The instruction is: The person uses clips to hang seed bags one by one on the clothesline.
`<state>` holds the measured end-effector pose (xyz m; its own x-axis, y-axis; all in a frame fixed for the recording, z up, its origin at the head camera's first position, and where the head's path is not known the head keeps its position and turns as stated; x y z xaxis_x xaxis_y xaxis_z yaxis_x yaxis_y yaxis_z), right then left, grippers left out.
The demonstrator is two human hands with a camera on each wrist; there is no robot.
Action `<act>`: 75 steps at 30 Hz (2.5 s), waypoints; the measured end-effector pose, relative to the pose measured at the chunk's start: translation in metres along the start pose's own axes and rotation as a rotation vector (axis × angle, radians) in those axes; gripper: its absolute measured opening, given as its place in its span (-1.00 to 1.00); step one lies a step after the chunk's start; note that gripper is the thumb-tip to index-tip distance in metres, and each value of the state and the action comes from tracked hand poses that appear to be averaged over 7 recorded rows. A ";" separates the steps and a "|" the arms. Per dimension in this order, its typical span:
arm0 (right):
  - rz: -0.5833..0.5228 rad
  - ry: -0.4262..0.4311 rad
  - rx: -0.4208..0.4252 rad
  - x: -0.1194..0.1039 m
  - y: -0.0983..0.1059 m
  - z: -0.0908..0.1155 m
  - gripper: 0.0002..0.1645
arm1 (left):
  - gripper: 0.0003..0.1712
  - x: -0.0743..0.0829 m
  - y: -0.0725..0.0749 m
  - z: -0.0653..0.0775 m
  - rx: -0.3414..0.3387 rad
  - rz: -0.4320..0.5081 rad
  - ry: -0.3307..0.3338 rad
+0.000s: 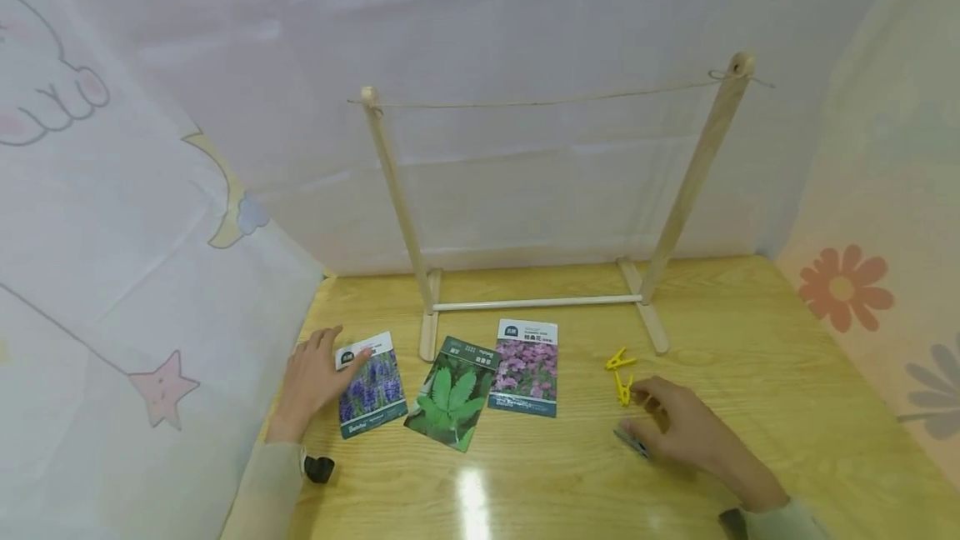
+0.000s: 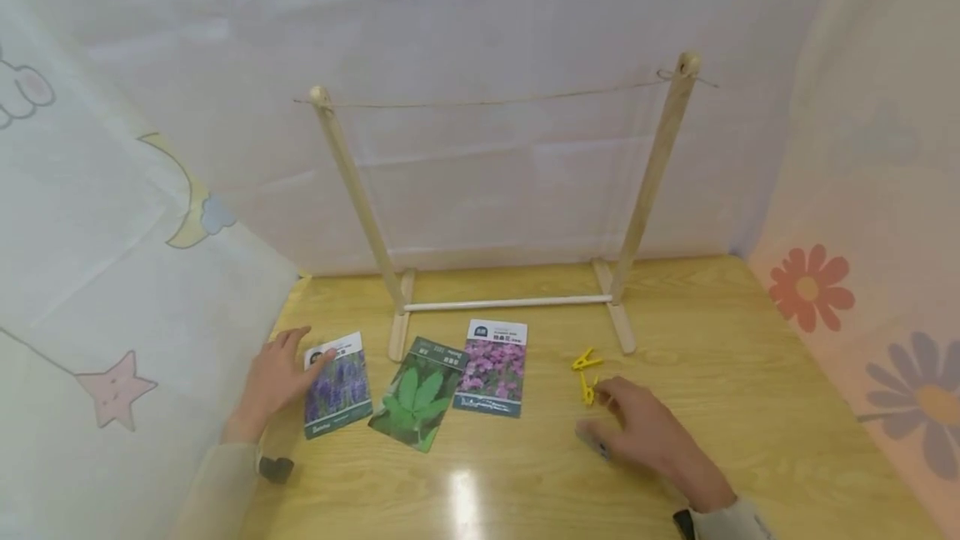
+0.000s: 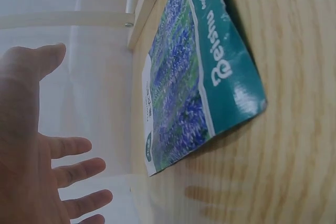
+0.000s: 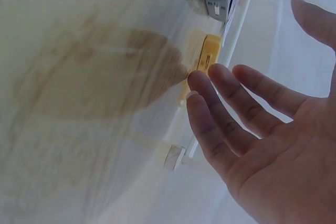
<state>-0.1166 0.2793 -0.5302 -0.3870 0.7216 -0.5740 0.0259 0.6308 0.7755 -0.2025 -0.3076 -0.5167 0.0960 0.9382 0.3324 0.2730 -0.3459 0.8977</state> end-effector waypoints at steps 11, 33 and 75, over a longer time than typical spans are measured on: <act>-0.005 0.034 -0.042 -0.004 -0.007 0.007 -0.47 | 0.06 -0.003 -0.005 0.005 -0.068 -0.016 0.009; -0.007 0.069 -0.096 -0.012 -0.011 0.004 -0.53 | 0.03 -0.018 -0.015 0.001 -0.166 -0.076 0.010; -0.107 -0.036 -0.214 -0.006 -0.011 -0.003 -0.63 | -0.49 -0.031 -0.007 -0.001 -0.169 0.325 0.244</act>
<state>-0.1168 0.2669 -0.5346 -0.3435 0.6662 -0.6619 -0.2105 0.6323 0.7456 -0.2087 -0.3341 -0.5325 -0.0835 0.7591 0.6456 0.1033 -0.6377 0.7633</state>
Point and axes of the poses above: each hand's wrist, its own z-axis away from the middle knuckle, its own y-axis out of the back of the hand, x = y × z, the point moved 1 cm from there along -z, towards the middle knuckle, and after that the axes turned 8 degrees about x, right-handed, at the moved point
